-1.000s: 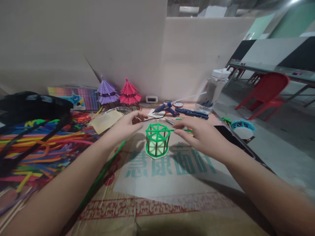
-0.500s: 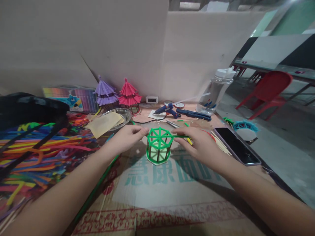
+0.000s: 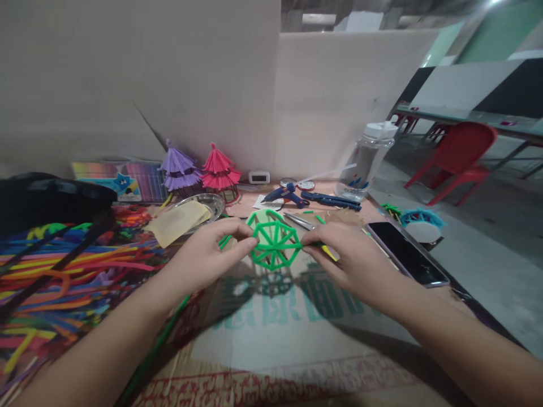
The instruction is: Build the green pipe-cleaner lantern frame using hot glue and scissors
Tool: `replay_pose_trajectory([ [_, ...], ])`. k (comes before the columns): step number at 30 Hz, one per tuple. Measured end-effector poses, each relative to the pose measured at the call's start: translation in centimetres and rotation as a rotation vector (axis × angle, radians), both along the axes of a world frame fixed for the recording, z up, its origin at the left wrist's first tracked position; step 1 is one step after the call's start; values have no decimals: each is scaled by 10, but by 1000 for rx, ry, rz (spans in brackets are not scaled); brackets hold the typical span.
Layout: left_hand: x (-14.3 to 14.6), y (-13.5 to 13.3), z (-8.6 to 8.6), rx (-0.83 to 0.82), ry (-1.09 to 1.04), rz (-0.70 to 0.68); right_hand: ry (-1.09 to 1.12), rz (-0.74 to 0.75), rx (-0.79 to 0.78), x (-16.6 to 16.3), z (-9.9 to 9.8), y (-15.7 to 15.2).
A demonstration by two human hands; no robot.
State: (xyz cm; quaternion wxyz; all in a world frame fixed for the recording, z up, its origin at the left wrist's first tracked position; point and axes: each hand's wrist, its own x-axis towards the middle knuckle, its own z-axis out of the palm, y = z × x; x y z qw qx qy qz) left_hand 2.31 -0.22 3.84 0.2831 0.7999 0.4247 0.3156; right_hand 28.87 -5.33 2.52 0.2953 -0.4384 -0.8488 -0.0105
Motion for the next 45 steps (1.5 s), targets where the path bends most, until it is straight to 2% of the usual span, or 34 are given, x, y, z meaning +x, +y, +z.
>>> replay_pose_trajectory([
  [7, 0, -6, 3, -23, -87, 5, 34, 18, 70, 0, 6, -5],
  [14, 0, -8, 7, -5, -117, 38, 33, 57, 23, -3, 10, -13],
  [22, 0, -2, 0, -65, -120, 41, -11, 17, 39, -7, 4, -11],
  [26, -1, 1, -3, -76, -101, 24, 22, -5, -30, -4, 2, -5],
  [30, 0, 10, -14, -178, -131, -22, 54, -20, -151, -3, -2, 3],
  [33, 1, 19, -25, -307, -180, -57, 59, -42, -204, -2, -7, 9],
  [36, 1, 25, -32, -356, -206, -62, 73, -51, -238, -1, -11, 12],
  [45, -5, 26, -25, -437, -236, -81, 77, -2, -246, -4, -7, 7],
])
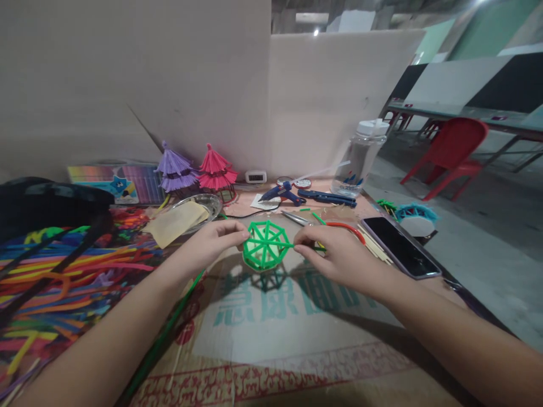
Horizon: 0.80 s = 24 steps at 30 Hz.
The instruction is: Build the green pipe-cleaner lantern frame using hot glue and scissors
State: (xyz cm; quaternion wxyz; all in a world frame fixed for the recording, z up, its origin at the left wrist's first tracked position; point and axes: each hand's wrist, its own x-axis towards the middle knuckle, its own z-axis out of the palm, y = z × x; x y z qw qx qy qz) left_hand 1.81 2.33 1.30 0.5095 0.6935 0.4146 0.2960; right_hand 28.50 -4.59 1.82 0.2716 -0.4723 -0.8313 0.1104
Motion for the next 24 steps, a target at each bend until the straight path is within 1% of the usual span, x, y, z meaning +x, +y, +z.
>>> replay_pose_trajectory([
  [6, -2, 5, -7, -43, -8, -15, -39, -17, 14, 0, 0, 0],
  [12, -3, 13, -15, -14, 27, 10, -131, -46, 183, 0, -7, 4],
  [16, -4, 17, -19, 43, 91, 61, -112, -70, 219, 1, -12, 9],
  [18, -3, 18, -20, 95, 124, 75, -93, -85, 192, 2, -11, 10],
  [21, -2, 19, -22, 170, 142, 82, -108, -89, 58, 8, -4, 12],
  [24, -3, 20, -17, 215, 97, 127, -141, -81, -21, 22, 7, 17],
])
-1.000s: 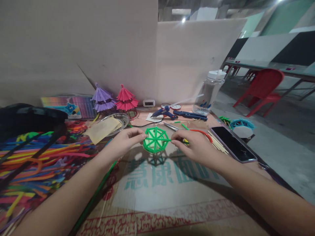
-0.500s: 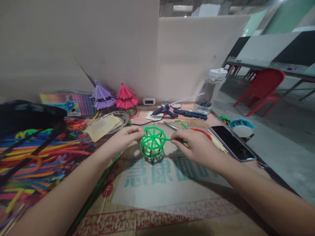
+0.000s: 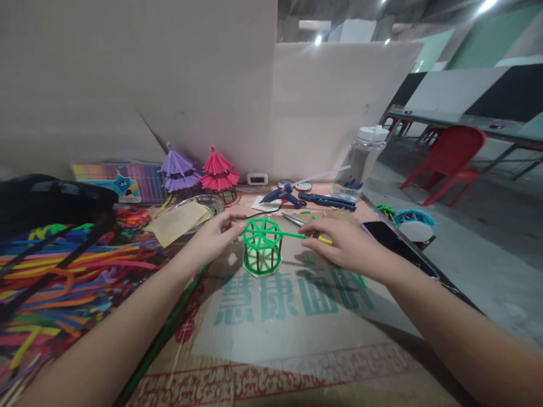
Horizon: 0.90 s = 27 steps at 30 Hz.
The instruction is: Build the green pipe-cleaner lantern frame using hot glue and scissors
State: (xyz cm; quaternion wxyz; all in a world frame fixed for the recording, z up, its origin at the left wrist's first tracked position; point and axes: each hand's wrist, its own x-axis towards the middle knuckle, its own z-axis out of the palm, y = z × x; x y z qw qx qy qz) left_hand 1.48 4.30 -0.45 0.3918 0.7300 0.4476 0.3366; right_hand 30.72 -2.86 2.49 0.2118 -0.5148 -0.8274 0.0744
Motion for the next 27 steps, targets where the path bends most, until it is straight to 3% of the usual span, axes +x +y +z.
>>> replay_pose_trajectory([
  [6, -4, -16, 28, 96, -19, 244, 98, -214, -141, 38, -2, 32],
  [11, 5, -39, 38, 188, 17, 190, 131, -275, -228, 48, -26, 79],
  [16, 10, -49, 39, 72, -18, 84, 146, -284, -217, 35, -40, 120],
  [22, 11, -55, 46, 46, -62, 90, 181, -307, -181, 13, -53, 150],
  [27, 9, -57, 46, 122, 41, 29, 222, -345, -201, -7, -57, 166],
])
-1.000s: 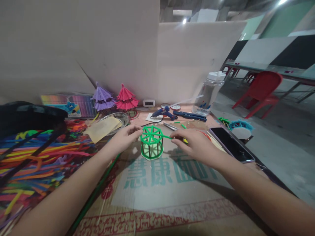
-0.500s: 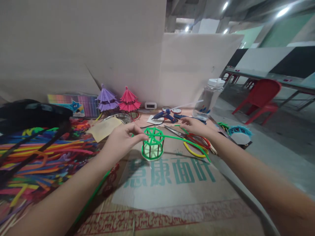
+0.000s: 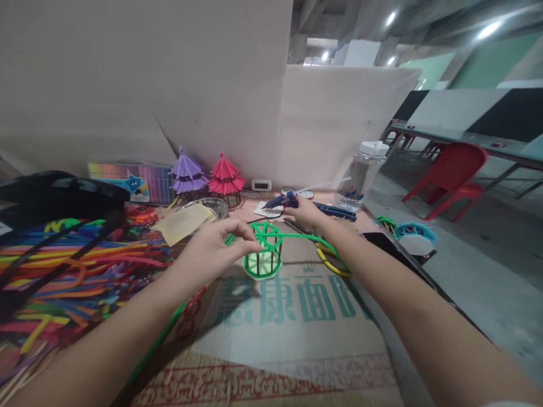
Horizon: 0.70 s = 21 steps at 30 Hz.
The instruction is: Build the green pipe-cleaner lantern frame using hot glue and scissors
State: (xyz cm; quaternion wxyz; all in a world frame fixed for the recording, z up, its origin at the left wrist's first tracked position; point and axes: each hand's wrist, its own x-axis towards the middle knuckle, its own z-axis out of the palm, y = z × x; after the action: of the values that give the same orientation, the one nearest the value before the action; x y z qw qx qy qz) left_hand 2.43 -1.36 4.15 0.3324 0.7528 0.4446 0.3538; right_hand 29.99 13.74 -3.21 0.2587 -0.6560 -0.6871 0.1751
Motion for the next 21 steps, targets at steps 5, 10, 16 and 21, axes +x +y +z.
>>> replay_pose_trajectory([
  [5, -1, 7, -6, 162, 126, -175, 33, -46, -17, -10, 2, -1],
  [10, 3, 12, -17, 357, 283, -164, 56, -70, 21, -1, 14, -25],
  [16, 10, 7, -31, 557, 427, -4, 177, -88, 27, 5, 31, -64],
  [21, 13, 11, -40, 544, 439, -11, 365, 46, 86, -1, 42, -98],
])
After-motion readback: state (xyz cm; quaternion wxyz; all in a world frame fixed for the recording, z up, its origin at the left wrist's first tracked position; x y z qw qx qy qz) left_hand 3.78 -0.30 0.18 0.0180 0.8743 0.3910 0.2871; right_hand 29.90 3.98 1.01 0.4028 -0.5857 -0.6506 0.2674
